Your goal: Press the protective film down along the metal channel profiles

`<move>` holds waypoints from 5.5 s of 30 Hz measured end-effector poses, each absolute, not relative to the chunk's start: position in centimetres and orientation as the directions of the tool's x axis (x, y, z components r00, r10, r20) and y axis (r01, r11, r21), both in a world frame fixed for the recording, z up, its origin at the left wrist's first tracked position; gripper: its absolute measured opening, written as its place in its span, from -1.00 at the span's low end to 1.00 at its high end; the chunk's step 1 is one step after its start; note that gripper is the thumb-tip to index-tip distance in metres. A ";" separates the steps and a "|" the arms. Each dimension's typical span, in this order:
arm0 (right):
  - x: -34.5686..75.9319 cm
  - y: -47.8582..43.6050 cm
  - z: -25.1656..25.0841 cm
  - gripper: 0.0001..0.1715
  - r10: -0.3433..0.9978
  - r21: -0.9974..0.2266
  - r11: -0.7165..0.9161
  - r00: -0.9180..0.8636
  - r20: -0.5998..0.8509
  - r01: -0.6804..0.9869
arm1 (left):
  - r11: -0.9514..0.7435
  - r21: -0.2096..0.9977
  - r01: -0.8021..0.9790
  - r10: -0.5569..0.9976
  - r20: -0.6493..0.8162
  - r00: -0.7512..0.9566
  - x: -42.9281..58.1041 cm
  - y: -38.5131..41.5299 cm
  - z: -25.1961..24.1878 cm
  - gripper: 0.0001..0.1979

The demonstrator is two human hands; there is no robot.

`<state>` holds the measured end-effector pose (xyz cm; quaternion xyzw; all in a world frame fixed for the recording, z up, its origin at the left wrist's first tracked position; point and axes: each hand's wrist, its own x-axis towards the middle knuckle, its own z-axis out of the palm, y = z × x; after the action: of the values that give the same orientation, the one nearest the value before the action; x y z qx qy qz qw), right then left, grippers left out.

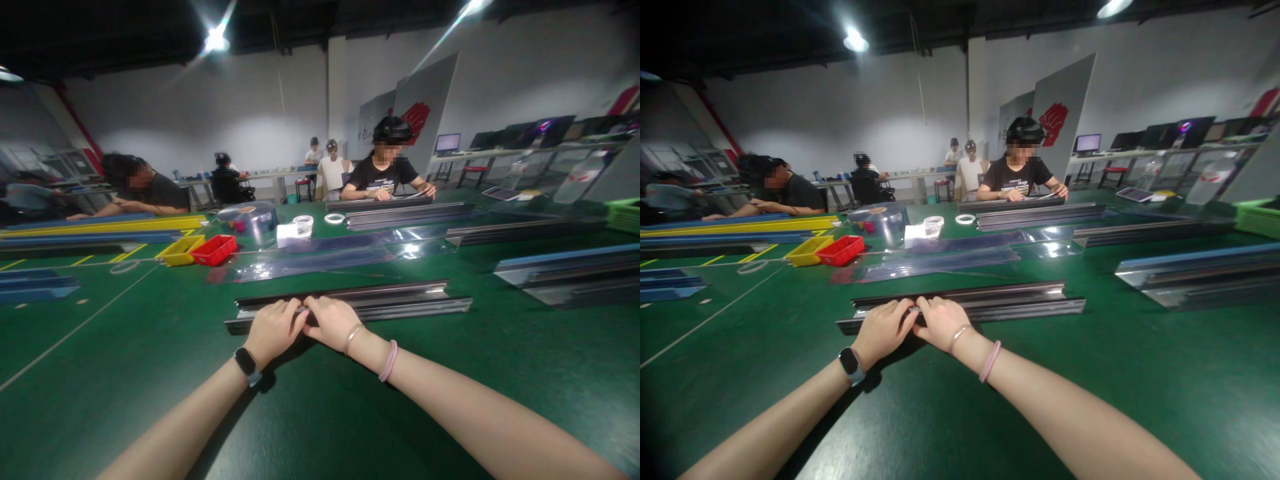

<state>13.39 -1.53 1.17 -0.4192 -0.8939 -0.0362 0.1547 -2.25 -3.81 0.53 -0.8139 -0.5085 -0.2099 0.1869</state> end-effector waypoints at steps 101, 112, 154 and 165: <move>14.0 -0.7 1.1 -0.56 0.682 0.021 0.684 -0.649 0.337 0.729 | -0.426 -0.190 0.885 0.742 0.486 0.462 -2.7 -3.0 0.1 -0.68; 13.8 -0.5 0.8 -0.30 0.767 0.032 0.600 -0.586 0.260 0.800 | -0.328 -0.183 0.927 0.738 0.563 0.372 -2.6 -3.7 0.3 -0.67; 14.3 0.2 1.3 -0.23 0.736 0.076 0.644 -0.644 0.209 0.761 | -0.427 -0.166 0.889 0.732 0.513 0.448 -2.3 -3.6 0.4 -0.68; 14.0 0.2 0.8 -0.25 0.697 0.062 0.681 -0.672 0.250 0.730 | -0.331 -0.166 0.929 0.755 0.544 0.366 -2.4 -3.5 0.2 -0.61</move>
<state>14.03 0.21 0.81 -0.3916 -0.9109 -0.0786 0.1034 -2.40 -3.53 0.16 -0.7936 -0.5305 -0.1885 0.2308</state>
